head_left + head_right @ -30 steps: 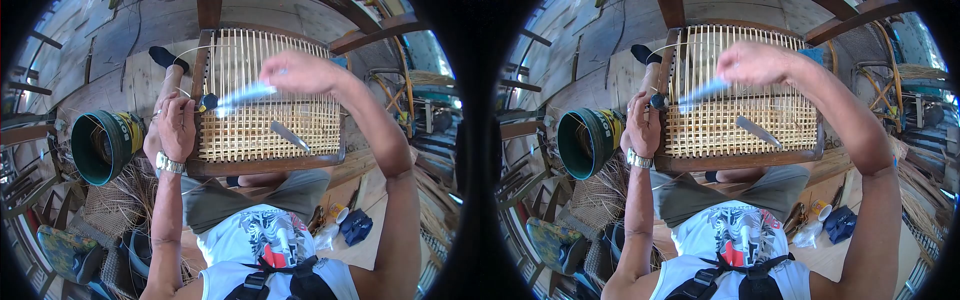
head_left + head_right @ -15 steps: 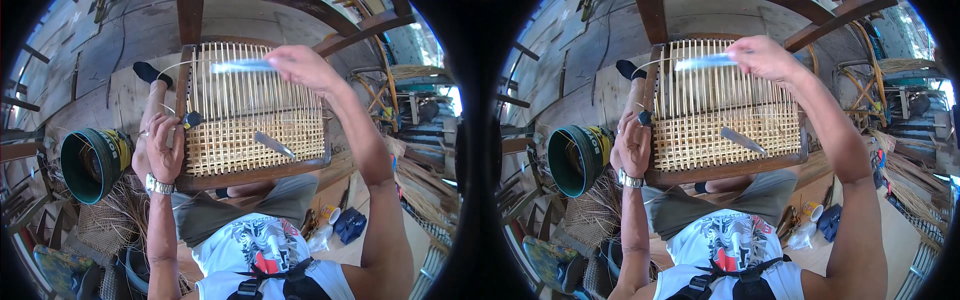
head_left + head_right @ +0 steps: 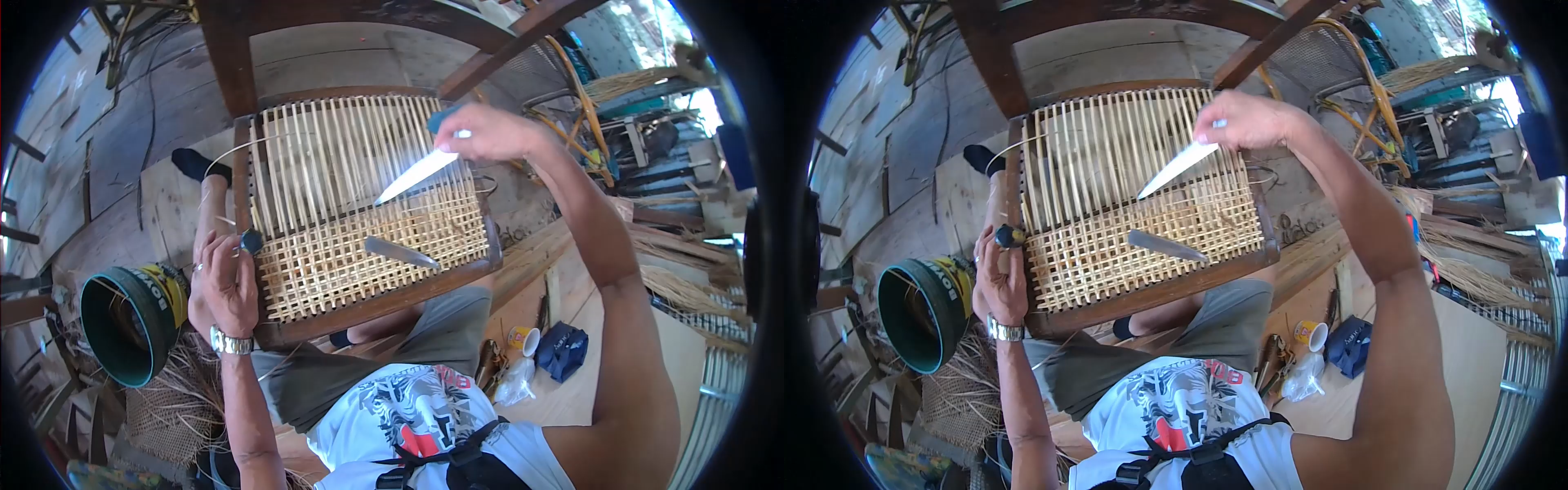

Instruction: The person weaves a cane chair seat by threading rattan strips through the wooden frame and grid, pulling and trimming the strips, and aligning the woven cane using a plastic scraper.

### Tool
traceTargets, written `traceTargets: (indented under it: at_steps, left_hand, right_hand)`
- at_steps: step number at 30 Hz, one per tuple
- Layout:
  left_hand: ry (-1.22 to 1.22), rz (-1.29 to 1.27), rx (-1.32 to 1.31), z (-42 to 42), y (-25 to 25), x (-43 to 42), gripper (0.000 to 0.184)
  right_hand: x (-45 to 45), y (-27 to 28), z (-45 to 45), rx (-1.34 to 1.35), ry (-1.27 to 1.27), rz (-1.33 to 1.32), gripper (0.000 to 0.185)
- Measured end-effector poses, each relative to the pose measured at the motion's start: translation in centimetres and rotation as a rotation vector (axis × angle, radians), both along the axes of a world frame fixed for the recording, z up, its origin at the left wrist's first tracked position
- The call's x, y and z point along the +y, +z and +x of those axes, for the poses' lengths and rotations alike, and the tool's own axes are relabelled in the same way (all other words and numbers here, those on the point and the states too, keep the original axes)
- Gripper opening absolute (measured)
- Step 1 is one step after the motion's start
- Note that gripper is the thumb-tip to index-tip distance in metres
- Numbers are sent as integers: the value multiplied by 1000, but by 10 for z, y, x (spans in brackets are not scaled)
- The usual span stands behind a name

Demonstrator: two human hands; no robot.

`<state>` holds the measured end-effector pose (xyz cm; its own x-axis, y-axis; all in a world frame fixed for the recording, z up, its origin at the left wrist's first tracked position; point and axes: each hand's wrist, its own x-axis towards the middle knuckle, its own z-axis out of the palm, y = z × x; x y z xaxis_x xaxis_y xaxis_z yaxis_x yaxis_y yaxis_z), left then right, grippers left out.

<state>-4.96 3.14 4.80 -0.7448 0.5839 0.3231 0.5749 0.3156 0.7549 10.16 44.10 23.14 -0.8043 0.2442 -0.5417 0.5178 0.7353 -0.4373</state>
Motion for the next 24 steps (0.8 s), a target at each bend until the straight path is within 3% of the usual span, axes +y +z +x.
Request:
traceTargets:
  at_steps: [3, 5, 6, 9, 11, 13, 15, 17, 18, 20, 21, 23, 24]
  left_hand:
    - [6, 9, -7, 1, 3, 1, 30]
    - [-6, 12, -11, 1, 1, 0, 30]
    - [-10, 6, -13, 0, 0, 0, 29]
    - [-22, 25, 16, -1, -2, 0, 28]
    - [-25, 33, 20, -1, -5, 0, 29]
    - [-1, 29, 36, 0, -3, 1, 29]
    - [-12, 33, 25, 0, -1, 2, 29]
    - [-20, 35, 24, -1, -2, 4, 29]
    - [-8, 40, 27, 0, -2, 3, 29]
    - [8, 53, 36, -3, -4, 4, 28]
    - [15, 54, 15, -1, -4, 4, 28]
    - [17, 55, -6, 0, -4, 3, 28]
    - [7, 54, 5, 0, -3, 3, 28]
  right_hand:
    - [16, -4, 11, 170, -167, 137, 20]
    - [24, -5, 23, -44, 184, -5, 21]
    - [30, -1, 29, -47, 172, 4, 21]
    - [37, 12, 36, 159, -142, 201, 22]
    - [21, 21, 39, 181, -170, 316, 21]
    - [12, 40, 37, -351, 107, 88, 21]
    - [27, 38, 49, 8, -149, 120, 21]
    - [44, 13, 60, 199, 22, 389, 22]
    - [49, 13, 67, 196, 18, 386, 22]
    - [41, 31, 64, -120, 187, 210, 21]
    - [37, 33, 64, -124, 189, 211, 21]
    - [27, 33, 64, 94, -227, 438, 20]
    - [46, 19, 82, 129, -61, 339, 20]
